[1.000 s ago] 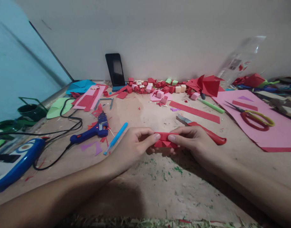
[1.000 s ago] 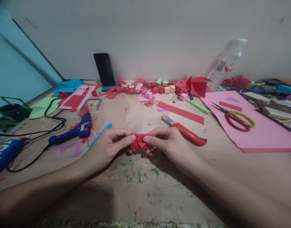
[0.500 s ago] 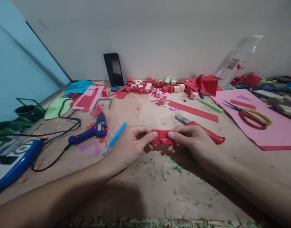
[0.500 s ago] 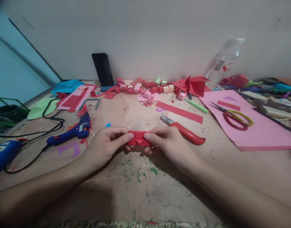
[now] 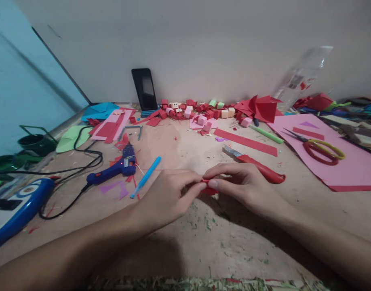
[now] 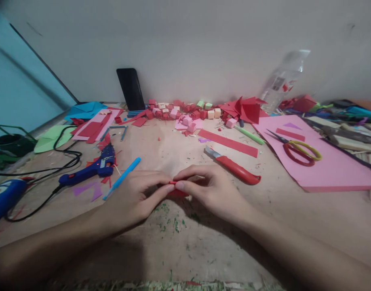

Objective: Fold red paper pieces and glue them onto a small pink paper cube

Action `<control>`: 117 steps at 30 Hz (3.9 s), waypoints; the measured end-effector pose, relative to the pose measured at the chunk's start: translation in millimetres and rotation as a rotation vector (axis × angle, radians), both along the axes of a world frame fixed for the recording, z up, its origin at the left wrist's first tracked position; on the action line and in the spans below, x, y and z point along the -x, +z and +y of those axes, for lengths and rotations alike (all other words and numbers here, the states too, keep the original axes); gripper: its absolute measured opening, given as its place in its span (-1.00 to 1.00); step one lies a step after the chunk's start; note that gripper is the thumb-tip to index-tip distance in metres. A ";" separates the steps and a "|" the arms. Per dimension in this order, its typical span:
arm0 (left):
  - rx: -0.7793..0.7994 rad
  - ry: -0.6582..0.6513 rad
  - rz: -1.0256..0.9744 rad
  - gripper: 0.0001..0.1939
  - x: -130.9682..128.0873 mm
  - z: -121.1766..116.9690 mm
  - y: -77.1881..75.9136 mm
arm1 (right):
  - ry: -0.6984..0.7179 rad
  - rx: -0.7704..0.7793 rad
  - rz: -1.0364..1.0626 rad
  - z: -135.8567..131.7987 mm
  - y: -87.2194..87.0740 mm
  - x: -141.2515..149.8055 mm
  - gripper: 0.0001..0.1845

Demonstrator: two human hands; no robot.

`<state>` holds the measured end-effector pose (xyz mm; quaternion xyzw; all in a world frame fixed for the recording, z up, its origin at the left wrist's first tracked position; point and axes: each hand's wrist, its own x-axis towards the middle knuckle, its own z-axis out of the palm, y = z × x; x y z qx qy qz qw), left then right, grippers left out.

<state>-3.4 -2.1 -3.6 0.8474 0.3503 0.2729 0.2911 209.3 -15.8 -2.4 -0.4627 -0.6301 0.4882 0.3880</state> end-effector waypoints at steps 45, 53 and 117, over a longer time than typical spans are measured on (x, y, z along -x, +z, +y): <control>0.550 0.048 -0.306 -0.84 -7.6 -4.5 2.3 | -0.113 0.227 0.120 -4.8 3.2 5.2 -0.78; 0.449 0.030 -0.232 -0.84 -6.6 -4.4 3.0 | -0.126 0.169 0.043 -4.8 5.5 7.3 -0.81; 0.619 0.148 -0.441 -0.75 -4.9 -3.8 5.6 | 0.111 0.188 -0.040 -8.9 -3.8 5.5 -0.62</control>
